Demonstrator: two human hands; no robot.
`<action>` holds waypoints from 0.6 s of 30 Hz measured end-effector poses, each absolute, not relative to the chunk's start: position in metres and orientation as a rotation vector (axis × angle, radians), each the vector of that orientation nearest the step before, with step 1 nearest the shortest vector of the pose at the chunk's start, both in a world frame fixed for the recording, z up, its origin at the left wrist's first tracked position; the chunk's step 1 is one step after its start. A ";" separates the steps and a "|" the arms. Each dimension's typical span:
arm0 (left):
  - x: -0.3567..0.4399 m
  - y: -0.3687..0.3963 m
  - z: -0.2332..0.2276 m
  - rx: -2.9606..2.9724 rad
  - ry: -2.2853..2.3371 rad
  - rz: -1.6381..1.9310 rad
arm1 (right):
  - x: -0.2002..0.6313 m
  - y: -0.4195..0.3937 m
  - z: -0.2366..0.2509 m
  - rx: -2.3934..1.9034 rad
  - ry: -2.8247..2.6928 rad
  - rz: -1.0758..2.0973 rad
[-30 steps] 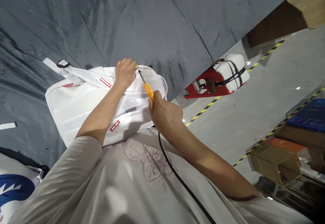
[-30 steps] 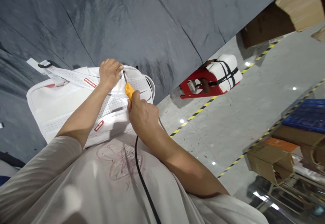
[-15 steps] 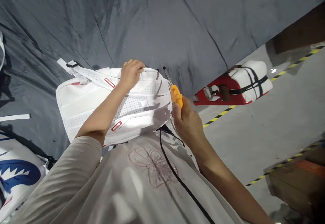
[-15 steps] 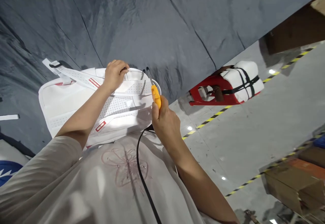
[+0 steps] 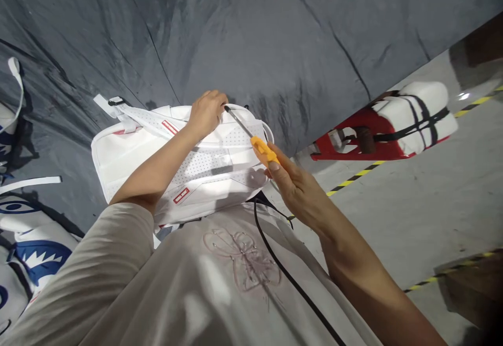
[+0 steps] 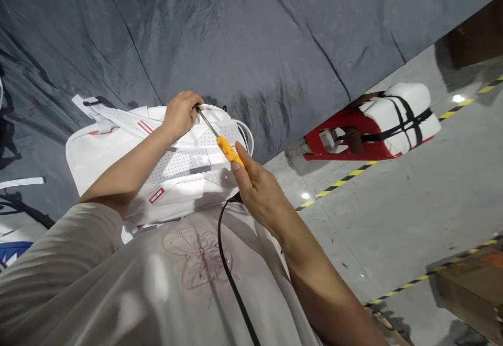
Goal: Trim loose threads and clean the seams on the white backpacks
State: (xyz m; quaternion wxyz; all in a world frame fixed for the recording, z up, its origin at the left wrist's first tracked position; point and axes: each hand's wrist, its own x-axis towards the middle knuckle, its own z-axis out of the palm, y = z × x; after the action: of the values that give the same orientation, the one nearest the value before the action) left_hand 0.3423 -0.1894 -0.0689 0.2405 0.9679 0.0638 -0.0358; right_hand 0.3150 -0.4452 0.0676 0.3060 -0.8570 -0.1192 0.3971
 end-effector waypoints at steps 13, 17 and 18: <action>0.349 -0.188 -0.065 2.742 0.088 -0.246 | 0.365 -0.419 0.090 -2.798 -0.751 1.234; 0.353 -0.181 -0.067 2.753 -0.033 -0.287 | 0.366 -0.404 0.096 -3.032 -0.798 1.148; 0.354 -0.179 -0.068 2.742 -0.034 -0.293 | 0.367 -0.400 0.099 -3.075 -0.822 1.148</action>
State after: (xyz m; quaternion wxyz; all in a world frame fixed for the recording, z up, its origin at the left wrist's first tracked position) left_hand 0.3535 -0.1790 -0.0683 0.1906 0.9760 -0.0122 -0.1042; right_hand 0.3668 -0.3998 0.0988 -0.1205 -0.9021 -0.2413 0.3367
